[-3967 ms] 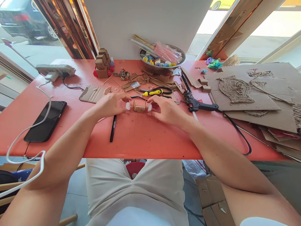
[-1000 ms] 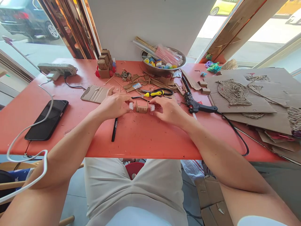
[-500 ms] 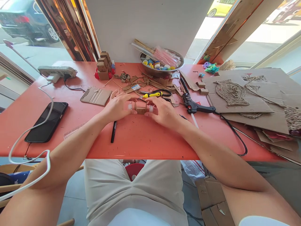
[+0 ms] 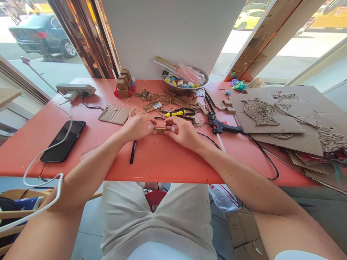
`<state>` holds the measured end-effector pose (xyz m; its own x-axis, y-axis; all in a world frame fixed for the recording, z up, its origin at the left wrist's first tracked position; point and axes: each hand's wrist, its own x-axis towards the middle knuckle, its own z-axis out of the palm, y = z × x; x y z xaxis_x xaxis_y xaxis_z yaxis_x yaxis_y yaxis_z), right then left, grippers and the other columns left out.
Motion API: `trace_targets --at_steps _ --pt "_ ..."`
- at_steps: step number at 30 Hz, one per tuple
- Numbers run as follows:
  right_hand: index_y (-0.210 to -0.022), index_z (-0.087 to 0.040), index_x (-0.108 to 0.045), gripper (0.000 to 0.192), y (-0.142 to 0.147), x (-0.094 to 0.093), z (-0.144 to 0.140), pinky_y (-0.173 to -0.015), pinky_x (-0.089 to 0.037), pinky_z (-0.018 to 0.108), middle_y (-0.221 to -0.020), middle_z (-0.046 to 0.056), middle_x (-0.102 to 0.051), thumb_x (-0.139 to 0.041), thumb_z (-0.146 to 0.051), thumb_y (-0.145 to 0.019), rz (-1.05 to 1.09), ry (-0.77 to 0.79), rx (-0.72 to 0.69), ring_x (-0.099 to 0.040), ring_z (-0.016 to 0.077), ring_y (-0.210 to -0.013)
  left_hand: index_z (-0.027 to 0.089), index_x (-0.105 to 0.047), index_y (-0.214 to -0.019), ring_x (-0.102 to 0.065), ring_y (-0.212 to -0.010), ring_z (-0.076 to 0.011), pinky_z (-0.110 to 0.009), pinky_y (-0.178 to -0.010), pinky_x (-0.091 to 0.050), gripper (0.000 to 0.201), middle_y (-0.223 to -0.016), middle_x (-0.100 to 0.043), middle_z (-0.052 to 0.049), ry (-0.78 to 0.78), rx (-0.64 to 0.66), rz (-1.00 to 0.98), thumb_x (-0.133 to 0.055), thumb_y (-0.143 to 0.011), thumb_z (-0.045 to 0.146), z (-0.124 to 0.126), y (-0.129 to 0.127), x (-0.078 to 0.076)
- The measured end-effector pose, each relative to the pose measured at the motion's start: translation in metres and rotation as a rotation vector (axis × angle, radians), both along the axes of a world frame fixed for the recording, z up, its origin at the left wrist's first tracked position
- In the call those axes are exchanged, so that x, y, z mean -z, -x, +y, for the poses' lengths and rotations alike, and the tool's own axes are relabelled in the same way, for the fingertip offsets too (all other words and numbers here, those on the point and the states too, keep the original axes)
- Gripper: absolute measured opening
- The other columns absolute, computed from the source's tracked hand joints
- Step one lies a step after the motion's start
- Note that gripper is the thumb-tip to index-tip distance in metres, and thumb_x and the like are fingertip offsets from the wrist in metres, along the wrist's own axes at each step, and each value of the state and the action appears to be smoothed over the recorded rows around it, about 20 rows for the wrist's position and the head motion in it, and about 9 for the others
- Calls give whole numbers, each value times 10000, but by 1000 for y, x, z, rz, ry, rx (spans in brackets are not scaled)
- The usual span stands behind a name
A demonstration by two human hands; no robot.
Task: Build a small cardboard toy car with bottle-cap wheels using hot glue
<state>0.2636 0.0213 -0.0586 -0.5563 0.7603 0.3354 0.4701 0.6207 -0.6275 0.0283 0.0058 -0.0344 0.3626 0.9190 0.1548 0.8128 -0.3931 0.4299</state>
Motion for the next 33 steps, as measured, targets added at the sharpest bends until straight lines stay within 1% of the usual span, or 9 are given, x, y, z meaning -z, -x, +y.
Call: trace_targets --at_steps 7,12,16,20,23,25,27,30,33 --pt "-1117 -210 -705 235 1 1 0 -1026 -597 443 -1172 131 -820 -758 -223 -888 -12 -22 3 -771 307 -1129 296 -811 -1015 -699 -1305 -339 -643 -1323 -255 234 -1223 -847 -57 7 3 29 -716 -815 370 -3 -1 -3" --pt "-1113 -216 -707 220 0 8 0 -997 -614 442 -1146 114 -816 -751 -201 -898 -4 -42 -15 -770 300 -1097 292 -812 -1020 -723 -1240 -327 -659 -1340 -211 217 -1154 -852 -53 -22 23 8 -713 -838 357 -2 0 4" --pt "-1223 -201 -695 312 -1 16 -2 -1001 -622 484 -1167 138 -804 -744 -234 -916 -28 -70 2 -755 324 -1102 284 -793 -1017 -726 -1241 -322 -643 -1336 -256 201 -1148 -849 -56 -11 27 -13 -721 -838 338 -3 0 10" --pt "-1401 -194 -634 473 -3 21 -4 -1047 -608 544 -1217 163 -787 -723 -393 -981 -57 -85 -18 -738 347 -1125 282 -794 -1089 -717 -1279 -333 -645 -1351 -244 255 -1199 -840 -72 35 22 -3 -755 -846 347 -6 -2 9" --pt "-1461 -171 -597 582 -4 22 -5 -1054 -607 554 -1217 181 -780 -648 -557 -1030 -53 -85 -43 -728 356 -1157 274 -765 -1258 -692 -1335 -347 -644 -1359 -232 437 -1288 -820 -99 63 33 8 -806 -842 403 -7 1 6" --pt "-1469 -167 -589 612 -5 22 -6 -1054 -610 545 -1250 190 -771 -586 -615 -1052 -32 -92 -61 -725 349 -1178 265 -746 -1315 -696 -1329 -343 -623 -1362 -240 493 -1301 -816 -109 53 26 11 -805 -858 441 -5 9 4" --pt "-1470 -178 -585 605 -6 21 -7 -1054 -613 546 -1274 190 -765 -525 -633 -1075 -2 -109 -66 -725 340 -1194 268 -764 -1271 -707 -1306 -343 -603 -1349 -276 424 -1290 -819 -111 4 -39 17 -763 -894 463 0 23 2" --pt "-1472 -205 -576 554 -9 17 -10 -1057 -618 543 -1325 186 -754 -459 -605 -1108 50 -145 -55 -716 328 -1242 296 -772 -1220 -702 -1304 -367 -614 -1289 -363 342 -1287 -813 -115 -64 -290 55 -672 -941 467 10 51 0" --pt "-1484 -223 -561 506 -11 11 -15 -1063 -620 522 -1353 177 -747 -436 -560 -1128 88 -177 -42 -712 310 -1267 238 -735 -1305 -645 -1381 -447 -641 -1204 -447 480 -1421 -732 -207 31 -550 160 -677 -905 498 16 76 2"
